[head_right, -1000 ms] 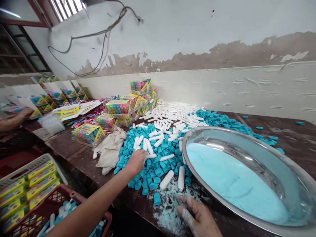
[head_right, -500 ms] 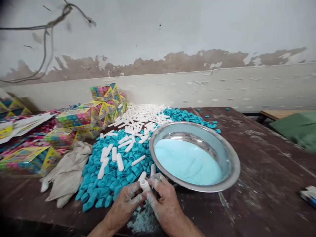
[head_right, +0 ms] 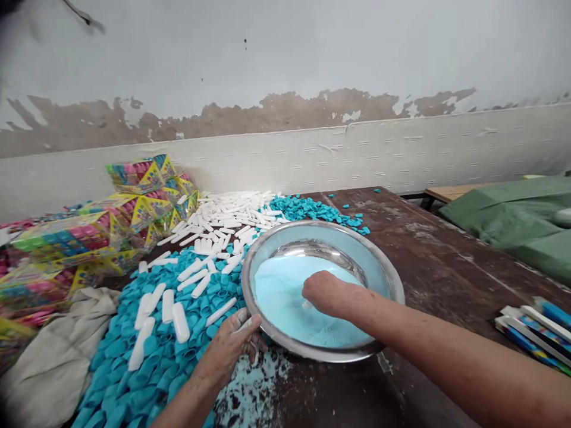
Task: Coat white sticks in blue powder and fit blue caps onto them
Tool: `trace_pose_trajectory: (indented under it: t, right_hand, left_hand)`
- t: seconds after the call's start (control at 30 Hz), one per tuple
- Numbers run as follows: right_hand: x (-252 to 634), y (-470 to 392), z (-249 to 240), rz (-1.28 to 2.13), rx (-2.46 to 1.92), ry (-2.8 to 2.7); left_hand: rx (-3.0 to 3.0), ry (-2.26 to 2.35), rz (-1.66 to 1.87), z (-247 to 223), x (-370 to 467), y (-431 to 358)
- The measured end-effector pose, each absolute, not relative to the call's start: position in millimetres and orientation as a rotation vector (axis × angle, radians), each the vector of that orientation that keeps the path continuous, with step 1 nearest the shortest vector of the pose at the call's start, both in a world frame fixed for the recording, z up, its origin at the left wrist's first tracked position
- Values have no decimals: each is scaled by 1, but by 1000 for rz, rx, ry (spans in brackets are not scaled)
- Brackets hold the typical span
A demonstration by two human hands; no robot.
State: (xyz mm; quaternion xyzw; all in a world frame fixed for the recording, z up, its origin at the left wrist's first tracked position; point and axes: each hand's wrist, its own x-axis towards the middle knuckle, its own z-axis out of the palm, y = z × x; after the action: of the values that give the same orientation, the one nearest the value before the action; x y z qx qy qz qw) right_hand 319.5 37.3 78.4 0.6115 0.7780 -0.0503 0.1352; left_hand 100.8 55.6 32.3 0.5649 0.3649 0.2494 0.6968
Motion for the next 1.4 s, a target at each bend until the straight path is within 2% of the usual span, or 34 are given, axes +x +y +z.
trace_pose_trajectory:
  t: [0.13,0.4,0.47,0.5,0.63,0.7,0.87,0.93,1.07,1.13,1.3,1.4]
  right_hand:
    - [310,45,60,-303,1840,2282]
    - [317,53,56,-1413,1756,2348]
    - [323,52,62,-1562,1727,2318]
    - [326,51,65,-1453,1722,2341]
    - [331,49,71,-589,1729,2383]
    - [325,48,68,-417,1732,2349]
    - [303,45,53,-450,1740,2376]
    - [302,47,51,-637,1743,2447]
    - [317,54,57,-1242,1739,2417]
    - [326,56,63,-1347,1744,2368]
    - [324,52,70,-519,1767,2385]
    - [309,49,62,-416,1820,2332]
  left_hand:
    - [1239,773,556,35,101,56]
    - [1206,758,577,32,102,56]
    - [1193,751,584,32,102,56]
    - [1188,749,590,32,102,56]
    - [1169,747,608,31,103,55]
    - [1169,749,605,31,103,55]
    - [1177,749,605,32,103,54]
    - [1172,754,596,32,103,55]
    - [1158,760,595,33,104,55]
    - [1150,758,597,33,104,55]
    - [1165,739,588,36,103,55]
    - [1158,751,587,37,103,55]
